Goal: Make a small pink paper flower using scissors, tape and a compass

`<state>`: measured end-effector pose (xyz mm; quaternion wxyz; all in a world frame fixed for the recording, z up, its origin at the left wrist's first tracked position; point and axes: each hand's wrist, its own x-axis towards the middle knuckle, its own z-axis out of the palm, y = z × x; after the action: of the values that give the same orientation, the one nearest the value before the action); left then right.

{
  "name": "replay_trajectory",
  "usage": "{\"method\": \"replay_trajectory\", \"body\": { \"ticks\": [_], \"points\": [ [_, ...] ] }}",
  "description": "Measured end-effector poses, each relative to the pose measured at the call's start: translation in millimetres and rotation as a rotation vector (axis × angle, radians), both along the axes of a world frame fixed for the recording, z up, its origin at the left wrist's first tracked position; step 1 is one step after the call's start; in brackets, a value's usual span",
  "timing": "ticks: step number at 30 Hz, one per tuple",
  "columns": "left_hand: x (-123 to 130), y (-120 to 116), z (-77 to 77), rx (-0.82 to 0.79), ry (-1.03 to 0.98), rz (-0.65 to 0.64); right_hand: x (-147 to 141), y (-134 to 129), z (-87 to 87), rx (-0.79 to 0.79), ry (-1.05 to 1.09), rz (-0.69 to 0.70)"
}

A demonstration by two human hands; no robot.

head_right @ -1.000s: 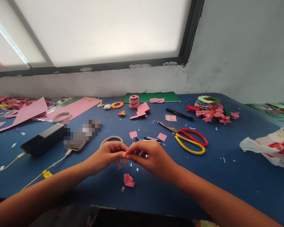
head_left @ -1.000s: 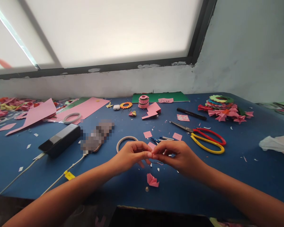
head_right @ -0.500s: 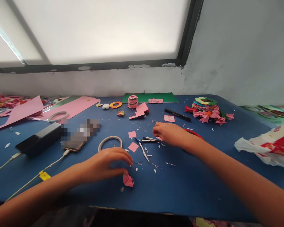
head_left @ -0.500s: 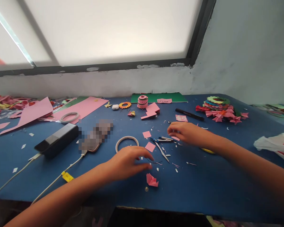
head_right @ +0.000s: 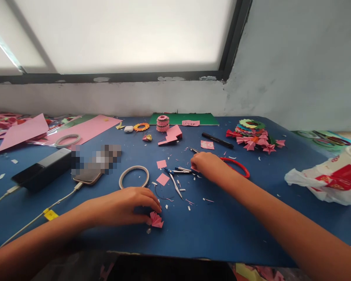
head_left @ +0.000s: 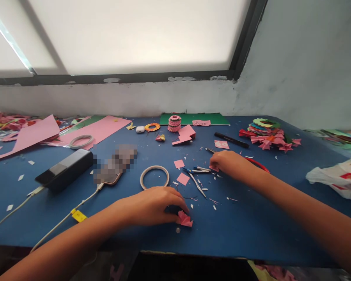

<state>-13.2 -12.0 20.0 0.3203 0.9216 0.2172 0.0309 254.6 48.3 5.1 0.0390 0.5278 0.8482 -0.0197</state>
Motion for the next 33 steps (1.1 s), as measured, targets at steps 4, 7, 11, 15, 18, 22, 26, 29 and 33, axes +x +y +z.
{"method": "replay_trajectory", "body": {
  "ticks": [4,7,11,15,18,22,26,29,33],
  "points": [
    [2,2,-1.5,0.01,-0.023,0.017,-3,17,2.5,-0.101,-0.048,-0.096],
    [3,3,-1.7,0.002,-0.035,0.018,-8,34,8.2,-0.164,-0.049,-0.152],
    [3,2,-0.2,-0.091,-0.084,0.055,-4,37,11.5,-0.17,0.067,-0.133],
    [2,2,0.4,-0.214,-0.184,0.177,17,20,-1.0,-0.071,0.292,-0.112],
    [5,3,-0.3,-0.453,-0.288,0.34,30,11,-13.9,-0.015,0.453,-0.078],
    [9,6,0.6,-0.8,-0.512,0.53,23,0,-18.2,0.094,0.636,-0.045],
    [11,4,4.4,-1.054,-0.658,0.67,-14,-31,-3.1,0.134,0.823,0.024],
    [13,2,5.8,-1.193,-0.711,0.706,-42,-57,9.9,-0.072,1.091,0.174],
    [15,-1,3.7,-1.159,-0.703,0.727,-61,-71,14.7,-0.165,1.277,0.117]
  ]
}}
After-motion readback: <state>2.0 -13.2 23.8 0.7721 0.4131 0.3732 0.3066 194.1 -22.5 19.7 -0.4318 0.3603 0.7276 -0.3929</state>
